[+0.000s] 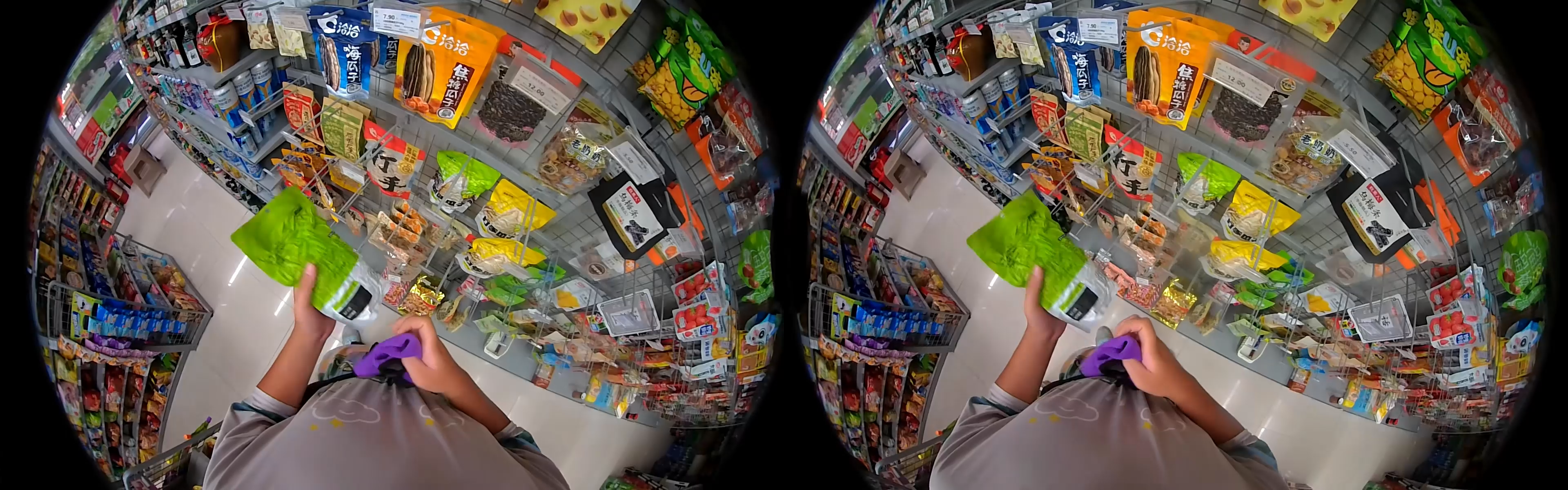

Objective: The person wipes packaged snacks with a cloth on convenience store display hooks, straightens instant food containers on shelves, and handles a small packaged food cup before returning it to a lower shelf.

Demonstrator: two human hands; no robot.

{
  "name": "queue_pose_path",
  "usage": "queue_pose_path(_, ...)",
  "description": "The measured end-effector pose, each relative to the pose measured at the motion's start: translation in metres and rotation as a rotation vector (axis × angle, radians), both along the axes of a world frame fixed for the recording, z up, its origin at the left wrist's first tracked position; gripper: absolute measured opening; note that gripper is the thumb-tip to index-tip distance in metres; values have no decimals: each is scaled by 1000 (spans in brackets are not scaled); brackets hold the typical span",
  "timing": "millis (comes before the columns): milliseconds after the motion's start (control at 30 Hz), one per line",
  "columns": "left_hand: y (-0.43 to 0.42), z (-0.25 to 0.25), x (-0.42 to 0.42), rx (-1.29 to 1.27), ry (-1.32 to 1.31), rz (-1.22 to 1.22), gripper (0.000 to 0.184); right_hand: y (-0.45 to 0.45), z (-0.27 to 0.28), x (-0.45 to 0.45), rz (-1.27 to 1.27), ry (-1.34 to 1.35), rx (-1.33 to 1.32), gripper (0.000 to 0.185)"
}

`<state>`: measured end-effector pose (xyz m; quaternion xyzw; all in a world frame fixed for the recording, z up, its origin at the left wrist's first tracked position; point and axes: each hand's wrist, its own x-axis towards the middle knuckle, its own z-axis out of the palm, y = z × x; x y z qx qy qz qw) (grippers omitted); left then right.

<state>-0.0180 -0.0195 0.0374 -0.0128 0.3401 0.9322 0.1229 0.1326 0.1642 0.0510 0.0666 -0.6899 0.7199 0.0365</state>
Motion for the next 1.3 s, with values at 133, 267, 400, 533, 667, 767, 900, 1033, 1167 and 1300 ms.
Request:
queue_pose_path(133, -3, -2, 8, -837, 527, 53, 76, 20, 27, -5, 57, -78, 151, 55)
queue_pose_path(267, 9, -6, 23, -1429, 1035, 37, 97, 6, 39, -14, -121, -98, 328, 69)
queue_pose_path(400, 20, -14, 37, -1455, 1053, -18, 98, -3, 8, -23, -202, -155, 114, 54)
queue_pose_path(533, 23, -24, 42, -1571, 1056, -53, 96, -11, -28, -20, -425, -225, 10, 34)
queue_pose_path(667, 28, -35, 49, -1621, 1063, -50, 98, -8, -43, -14, -506, -257, -11, 33)
queue_pose_path(767, 26, -36, 52, -1404, 916, -288, 114, 5, -52, -8, -576, -246, 34, 31)
queue_pose_path(900, 12, -56, 41, -1049, 675, -424, 118, 34, -71, 12, -563, -317, 271, 31)
queue_pose_path(1033, 18, -72, 25, -1031, 677, -386, 95, 55, -82, 24, -499, -274, 368, 34)
queue_pose_path(1167, 47, -55, 23, -562, 188, -593, 45, 66, -80, 38, -366, -283, 187, 35)
queue_pose_path(1300, 56, -73, 15, -647, 89, -576, 21, 69, -103, 41, -371, -296, 58, 32)
